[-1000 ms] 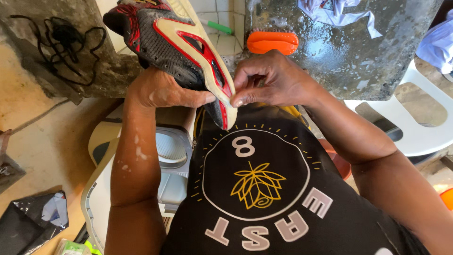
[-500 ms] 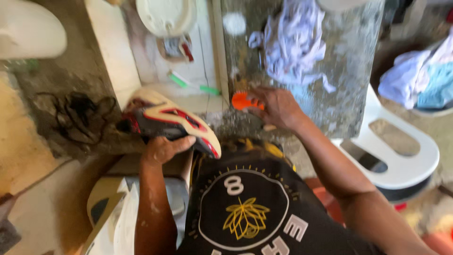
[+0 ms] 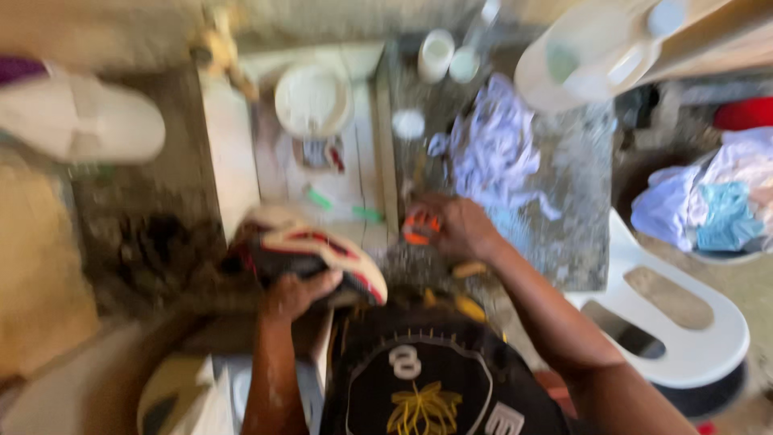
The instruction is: The person cleans a pair of sneakers by scrubbing the midsoles and uppers with an orange brush and wiping them with a cloth.
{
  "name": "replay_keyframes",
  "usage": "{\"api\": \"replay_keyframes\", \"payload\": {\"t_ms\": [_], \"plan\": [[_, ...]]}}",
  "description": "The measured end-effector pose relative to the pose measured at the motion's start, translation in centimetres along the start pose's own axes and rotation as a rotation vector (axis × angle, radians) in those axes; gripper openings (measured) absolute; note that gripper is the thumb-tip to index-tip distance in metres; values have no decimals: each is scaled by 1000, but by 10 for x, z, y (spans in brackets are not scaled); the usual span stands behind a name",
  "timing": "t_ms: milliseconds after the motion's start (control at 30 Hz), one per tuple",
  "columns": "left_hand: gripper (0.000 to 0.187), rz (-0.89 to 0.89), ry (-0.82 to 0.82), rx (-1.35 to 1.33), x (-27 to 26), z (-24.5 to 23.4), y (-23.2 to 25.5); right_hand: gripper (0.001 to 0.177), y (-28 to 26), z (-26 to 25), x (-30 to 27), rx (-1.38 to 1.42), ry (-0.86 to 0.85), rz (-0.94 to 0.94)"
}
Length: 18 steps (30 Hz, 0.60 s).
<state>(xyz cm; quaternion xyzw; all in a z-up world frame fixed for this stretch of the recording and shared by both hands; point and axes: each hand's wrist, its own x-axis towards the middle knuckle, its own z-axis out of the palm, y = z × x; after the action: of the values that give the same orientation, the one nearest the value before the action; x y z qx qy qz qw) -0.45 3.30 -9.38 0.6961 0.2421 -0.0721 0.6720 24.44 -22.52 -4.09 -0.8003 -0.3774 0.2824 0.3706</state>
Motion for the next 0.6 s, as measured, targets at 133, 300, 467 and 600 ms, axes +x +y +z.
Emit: {"api": "replay_keyframes", "payload": {"t_ms": [133,300,467,600], "plan": [[21,1,-97,-149,-6,3,11,17,-3,17,-18,250,-33,-56],[26,154,-95,-61,0,15,73,14,-24,28,-19,592,-69,-13],[25,134,-156,52,7,17,88,14,-39,43,-11,587,-59,-26],[25,46,-171,83,8,17,88,33,-39,53,-9,454,-103,16]]}}
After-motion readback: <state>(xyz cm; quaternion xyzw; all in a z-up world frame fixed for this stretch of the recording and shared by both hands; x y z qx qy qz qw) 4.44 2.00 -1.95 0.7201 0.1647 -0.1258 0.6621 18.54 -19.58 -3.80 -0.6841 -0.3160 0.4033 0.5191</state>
